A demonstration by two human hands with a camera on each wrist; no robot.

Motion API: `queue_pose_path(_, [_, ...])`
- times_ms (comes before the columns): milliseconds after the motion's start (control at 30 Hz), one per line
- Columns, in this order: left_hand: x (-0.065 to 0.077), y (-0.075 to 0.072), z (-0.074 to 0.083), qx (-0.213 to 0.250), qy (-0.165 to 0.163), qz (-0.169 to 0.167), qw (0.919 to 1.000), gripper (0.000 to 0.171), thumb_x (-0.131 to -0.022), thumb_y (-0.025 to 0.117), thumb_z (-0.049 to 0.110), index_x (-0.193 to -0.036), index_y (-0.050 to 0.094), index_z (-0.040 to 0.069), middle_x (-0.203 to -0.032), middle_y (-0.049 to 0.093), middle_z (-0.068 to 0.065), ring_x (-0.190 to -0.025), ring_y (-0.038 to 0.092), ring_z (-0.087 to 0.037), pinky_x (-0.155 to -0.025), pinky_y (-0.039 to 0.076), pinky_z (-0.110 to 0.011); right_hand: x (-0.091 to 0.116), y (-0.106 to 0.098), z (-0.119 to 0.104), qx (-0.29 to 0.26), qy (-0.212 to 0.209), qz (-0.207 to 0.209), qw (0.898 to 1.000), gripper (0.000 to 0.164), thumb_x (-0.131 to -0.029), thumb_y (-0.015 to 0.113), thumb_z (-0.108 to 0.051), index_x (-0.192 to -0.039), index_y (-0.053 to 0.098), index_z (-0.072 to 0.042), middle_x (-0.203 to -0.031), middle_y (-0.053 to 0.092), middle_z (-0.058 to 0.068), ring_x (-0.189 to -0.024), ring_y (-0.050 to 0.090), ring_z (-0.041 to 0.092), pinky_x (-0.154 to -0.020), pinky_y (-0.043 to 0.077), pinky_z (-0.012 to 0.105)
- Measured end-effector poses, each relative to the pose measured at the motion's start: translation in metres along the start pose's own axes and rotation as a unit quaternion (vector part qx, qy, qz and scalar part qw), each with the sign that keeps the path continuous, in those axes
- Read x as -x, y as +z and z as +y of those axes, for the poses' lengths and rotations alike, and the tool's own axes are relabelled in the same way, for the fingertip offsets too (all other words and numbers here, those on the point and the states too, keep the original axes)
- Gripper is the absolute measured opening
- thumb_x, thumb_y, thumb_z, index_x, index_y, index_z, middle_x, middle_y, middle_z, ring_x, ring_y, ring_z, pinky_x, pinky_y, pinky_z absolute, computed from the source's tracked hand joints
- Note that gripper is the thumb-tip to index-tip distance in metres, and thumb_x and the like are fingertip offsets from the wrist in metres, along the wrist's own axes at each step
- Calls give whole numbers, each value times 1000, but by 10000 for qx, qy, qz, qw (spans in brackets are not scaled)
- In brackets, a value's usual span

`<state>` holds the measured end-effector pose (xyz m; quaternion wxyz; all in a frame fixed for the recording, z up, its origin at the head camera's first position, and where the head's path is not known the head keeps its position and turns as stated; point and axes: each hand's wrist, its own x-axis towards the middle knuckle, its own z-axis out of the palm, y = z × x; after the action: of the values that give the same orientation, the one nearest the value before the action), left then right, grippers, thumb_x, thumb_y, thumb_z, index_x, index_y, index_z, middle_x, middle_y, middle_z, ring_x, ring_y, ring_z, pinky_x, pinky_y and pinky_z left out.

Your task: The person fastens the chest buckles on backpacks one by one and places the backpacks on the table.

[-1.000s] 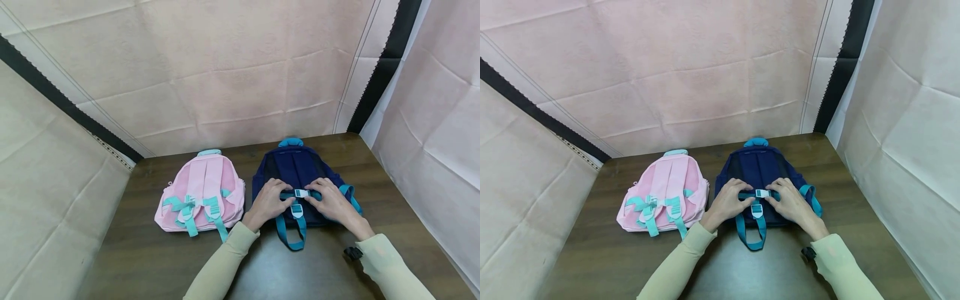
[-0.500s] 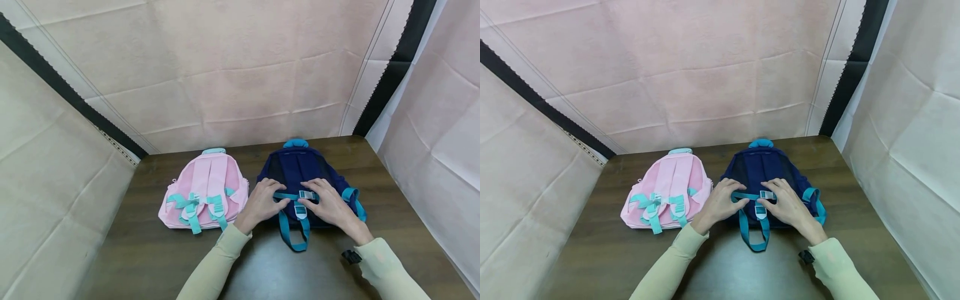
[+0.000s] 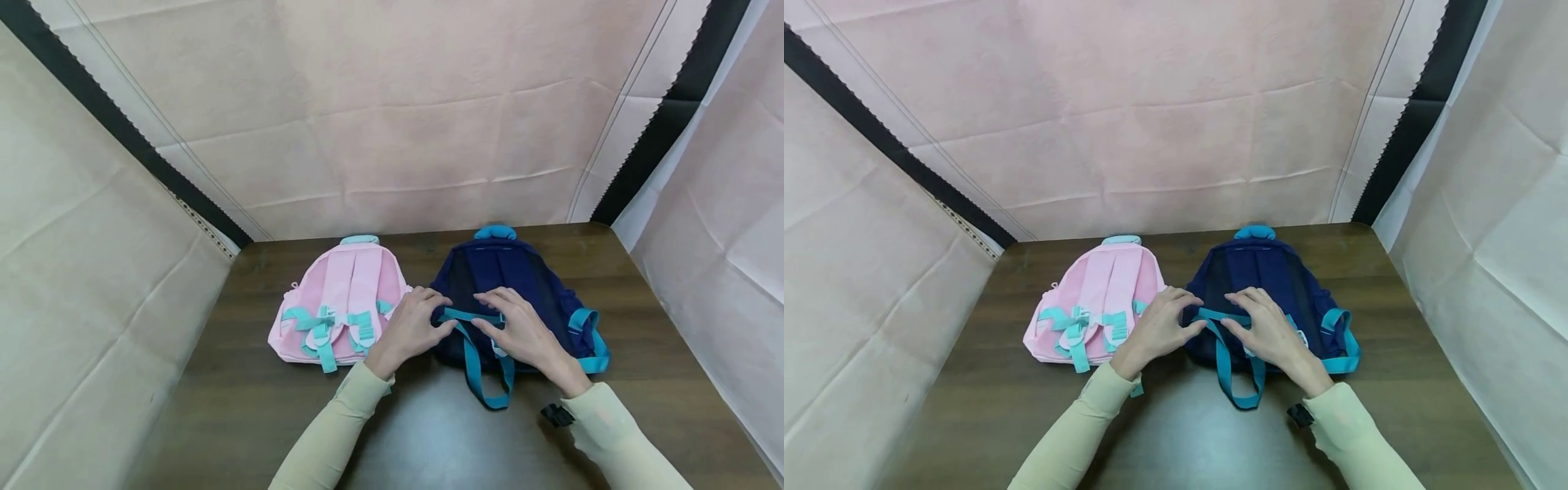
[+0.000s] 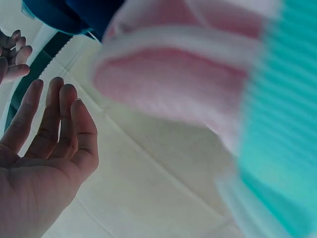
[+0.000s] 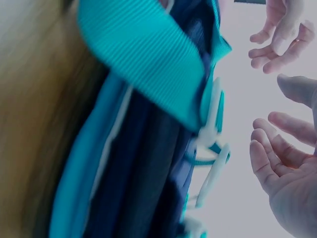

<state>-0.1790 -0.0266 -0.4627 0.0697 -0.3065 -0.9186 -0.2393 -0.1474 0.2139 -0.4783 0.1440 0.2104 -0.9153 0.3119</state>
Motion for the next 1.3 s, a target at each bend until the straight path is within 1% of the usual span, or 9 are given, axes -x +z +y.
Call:
queue_pose_path(200, [11,-11,-15,-150,-63,75,9998,36,-99,82,32,-126,80,9,-123,80,-10,-113,70,-26,-100,61,-41,-13,11,-16,-174,-42,-227,9996,45,-96,84,-16,-137,72,0,-128,73,17,-110,71,32,-90,64,52])
queue_pose_path(333, [18,-19,-26,-250,-44,159,9996,34,-99,81,30,-123,81,6,-122,80,-12,-114,71,-28,-104,60,-43,-21,18,-24,-242,-59,-375,9990,46,-96,84,-18,-137,72,0,-127,73,17,-110,70,32,-91,64,52])
queue_pose_path(433, [21,-26,-33,-281,-21,248,9993,32,-98,81,28,-121,81,5,-124,80,-13,-117,71,-30,-108,59,-46,-30,21,-30,-249,-167,-444,9986,45,-97,84,-19,-136,73,0,-126,73,17,-109,69,32,-91,64,51])
queue_pose_path(567, [27,-34,-40,-251,-37,386,9989,29,-96,83,24,-118,81,6,-122,81,-13,-117,72,-32,-107,58,-49,-42,26,-39,-223,-320,-588,9975,45,-97,84,-20,-136,73,-1,-126,73,17,-109,70,31,-92,64,50])
queue_pose_path(800, [40,-46,-54,-230,-298,549,9978,29,-93,87,19,-118,81,5,-118,80,-12,-110,71,-31,-98,61,-45,-58,40,-53,-290,-473,-926,9942,44,-98,82,-21,-137,73,-2,-127,73,17,-111,69,30,-94,64,47])
queue_pose_path(867, [45,-50,-58,-190,-404,602,9972,30,-92,88,19,-118,81,4,-118,80,-13,-110,71,-32,-98,61,-46,-61,45,-56,-327,-522,-971,9934,44,-98,83,-20,-136,73,-1,-127,74,18,-110,69,30,-93,64,47])
queue_pose_path(1000, [53,-57,-69,-194,-566,669,9960,32,-91,90,17,-118,81,2,-119,80,-15,-113,71,-35,-101,60,-51,-64,55,-60,-304,-556,-1034,9926,44,-97,83,-20,-135,73,0,-126,74,17,-109,68,29,-91,64,46])
queue_pose_path(1167, [61,-66,-80,-329,-706,800,9938,33,-90,90,15,-119,80,3,-119,80,-15,-113,71,-35,-100,60,-50,-68,65,-64,-153,-604,-1139,9915,43,-97,83,-22,-134,74,-1,-126,74,16,-112,67,29,-96,64,48])
queue_pose_path(1300, [67,-74,-90,-361,-822,936,9916,34,-90,90,14,-121,79,3,-120,79,-17,-111,70,-36,-99,58,-52,-72,71,-68,-149,-626,-1248,9901,45,-97,83,-24,-135,74,-2,-131,74,16,-117,67,31,-101,63,50])
